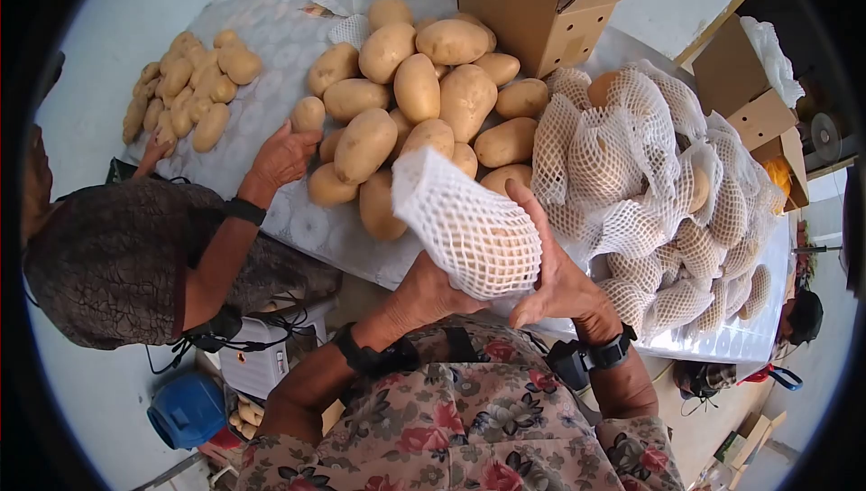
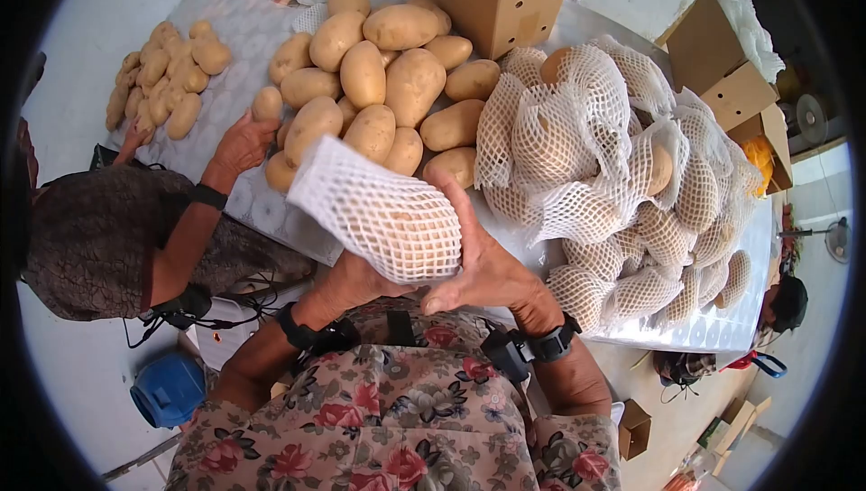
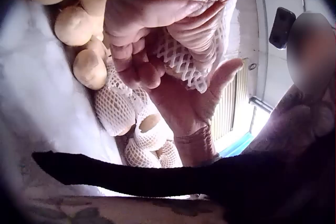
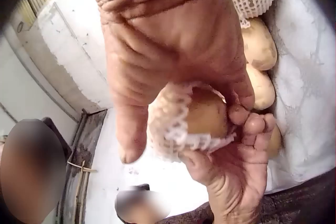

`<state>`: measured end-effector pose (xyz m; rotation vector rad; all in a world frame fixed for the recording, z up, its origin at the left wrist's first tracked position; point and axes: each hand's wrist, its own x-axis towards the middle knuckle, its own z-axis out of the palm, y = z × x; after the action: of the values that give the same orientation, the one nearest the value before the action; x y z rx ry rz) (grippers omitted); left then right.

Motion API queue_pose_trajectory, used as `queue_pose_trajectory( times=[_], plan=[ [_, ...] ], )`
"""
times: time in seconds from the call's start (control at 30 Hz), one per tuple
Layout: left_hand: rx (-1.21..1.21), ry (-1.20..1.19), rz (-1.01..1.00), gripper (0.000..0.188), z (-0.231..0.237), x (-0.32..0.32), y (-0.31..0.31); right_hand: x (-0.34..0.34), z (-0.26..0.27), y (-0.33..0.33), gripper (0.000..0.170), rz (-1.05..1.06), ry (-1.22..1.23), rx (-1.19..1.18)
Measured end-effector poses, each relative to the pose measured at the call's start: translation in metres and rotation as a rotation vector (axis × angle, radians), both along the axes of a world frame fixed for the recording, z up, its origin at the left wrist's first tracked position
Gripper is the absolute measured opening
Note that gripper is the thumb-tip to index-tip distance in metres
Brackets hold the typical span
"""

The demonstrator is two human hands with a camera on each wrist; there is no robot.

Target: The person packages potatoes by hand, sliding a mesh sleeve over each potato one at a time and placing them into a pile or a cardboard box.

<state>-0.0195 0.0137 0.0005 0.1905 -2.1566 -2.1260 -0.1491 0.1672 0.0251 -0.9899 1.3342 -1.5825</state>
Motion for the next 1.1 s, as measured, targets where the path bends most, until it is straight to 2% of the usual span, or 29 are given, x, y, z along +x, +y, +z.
queue_pose_trajectory(
  times=[0.03,0.1,0.17,0.3,0.4,0.5,0.6,0.67,0.77,0.8,0.83,0.87,0.97,1.1],
  plan=[
    [-0.11,0.038,0.021,0.089,0.0,0.001,0.001,0.004,0.0,-0.003,0.137,-0.041,0.018,-0.006],
    [-0.035,-0.016,0.031,0.093,0.006,0.0,0.0,0.013,0.0,-0.01,0.133,-0.124,0.059,-0.019],
    [0.039,-0.068,0.043,0.097,0.014,-0.002,-0.001,0.013,0.007,-0.016,0.126,-0.152,-0.019,-0.027],
    [-0.125,-0.076,0.062,0.094,0.015,-0.006,-0.005,0.009,-0.006,-0.02,0.121,-0.167,0.037,-0.056],
    [-0.087,0.018,0.111,0.091,0.008,-0.007,-0.003,0.011,-0.015,-0.023,0.117,-0.201,0.033,-0.105],
    [-0.224,-0.049,-0.05,0.093,0.016,-0.009,-0.016,0.01,-0.011,-0.02,0.111,-0.208,-0.108,-0.078],
    [0.157,0.057,0.162,0.082,0.01,-0.003,-0.04,0.005,-0.008,-0.011,0.104,-0.201,-0.16,-0.028],
    [0.318,0.013,0.118,0.091,0.018,0.006,-0.043,0.006,-0.007,-0.011,0.099,-0.155,-0.116,-0.012],
    [0.366,0.011,0.166,0.1,0.006,0.009,-0.022,0.012,0.01,-0.012,0.091,-0.147,0.093,0.006],
    [0.422,-0.003,0.13,0.101,-0.005,0.011,-0.022,0.011,0.013,-0.011,0.087,-0.122,-0.022,0.073],
    [0.476,-0.022,0.095,0.102,-0.014,0.012,-0.027,0.012,0.014,-0.011,0.084,-0.144,-0.055,0.044],
    [0.469,-0.002,0.107,0.1,-0.017,0.013,-0.026,0.012,0.017,-0.01,0.085,-0.165,-0.026,0.033],
    [0.495,0.081,0.145,0.097,-0.018,0.008,-0.021,0.018,0.013,-0.012,0.093,-0.171,-0.207,-0.137],
    [0.574,0.162,0.088,0.093,-0.022,0.001,-0.028,0.022,0.014,-0.009,0.087,-0.279,-0.072,-0.149]
  ],
)
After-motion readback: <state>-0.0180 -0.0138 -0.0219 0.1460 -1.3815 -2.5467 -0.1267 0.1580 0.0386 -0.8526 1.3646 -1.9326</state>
